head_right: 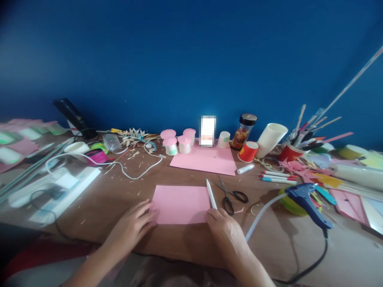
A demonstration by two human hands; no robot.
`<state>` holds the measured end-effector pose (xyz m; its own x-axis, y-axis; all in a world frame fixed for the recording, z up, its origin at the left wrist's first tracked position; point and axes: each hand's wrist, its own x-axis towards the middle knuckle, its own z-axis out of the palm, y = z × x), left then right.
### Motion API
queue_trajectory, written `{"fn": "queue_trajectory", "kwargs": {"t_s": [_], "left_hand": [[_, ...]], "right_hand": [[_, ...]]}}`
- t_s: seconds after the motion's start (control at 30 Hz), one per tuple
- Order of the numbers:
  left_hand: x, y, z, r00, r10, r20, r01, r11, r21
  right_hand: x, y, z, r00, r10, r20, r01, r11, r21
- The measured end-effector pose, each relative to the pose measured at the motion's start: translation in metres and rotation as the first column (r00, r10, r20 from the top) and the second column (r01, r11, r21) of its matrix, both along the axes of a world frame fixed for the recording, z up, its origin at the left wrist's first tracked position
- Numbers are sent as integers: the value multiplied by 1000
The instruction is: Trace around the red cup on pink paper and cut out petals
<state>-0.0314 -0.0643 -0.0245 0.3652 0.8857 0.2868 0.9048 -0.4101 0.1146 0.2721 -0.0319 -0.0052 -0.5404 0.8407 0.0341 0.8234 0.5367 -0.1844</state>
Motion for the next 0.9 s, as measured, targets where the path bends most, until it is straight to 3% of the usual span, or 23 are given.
{"fn": "queue_trajectory", "kwargs": {"t_s": [0.23, 0.4, 0.77, 0.9], "left_hand": [[-4, -1, -4, 997, -55, 62, 56, 998, -6], [-7, -5, -6, 998, -16, 55, 20, 997, -74], [5, -1, 10, 999, 28, 34, -24, 993, -112], [13, 4, 19, 996, 75, 48, -63, 976, -210]], "right_hand": [[2, 0, -2, 1000, -4, -25, 5, 1000, 21], [2, 1, -3, 1000, -16, -1, 16, 1000, 0], [1, 2, 3, 999, 4, 44, -3, 1000, -22], [-2, 3, 15, 996, 9, 91, -7, 1000, -18]]}}
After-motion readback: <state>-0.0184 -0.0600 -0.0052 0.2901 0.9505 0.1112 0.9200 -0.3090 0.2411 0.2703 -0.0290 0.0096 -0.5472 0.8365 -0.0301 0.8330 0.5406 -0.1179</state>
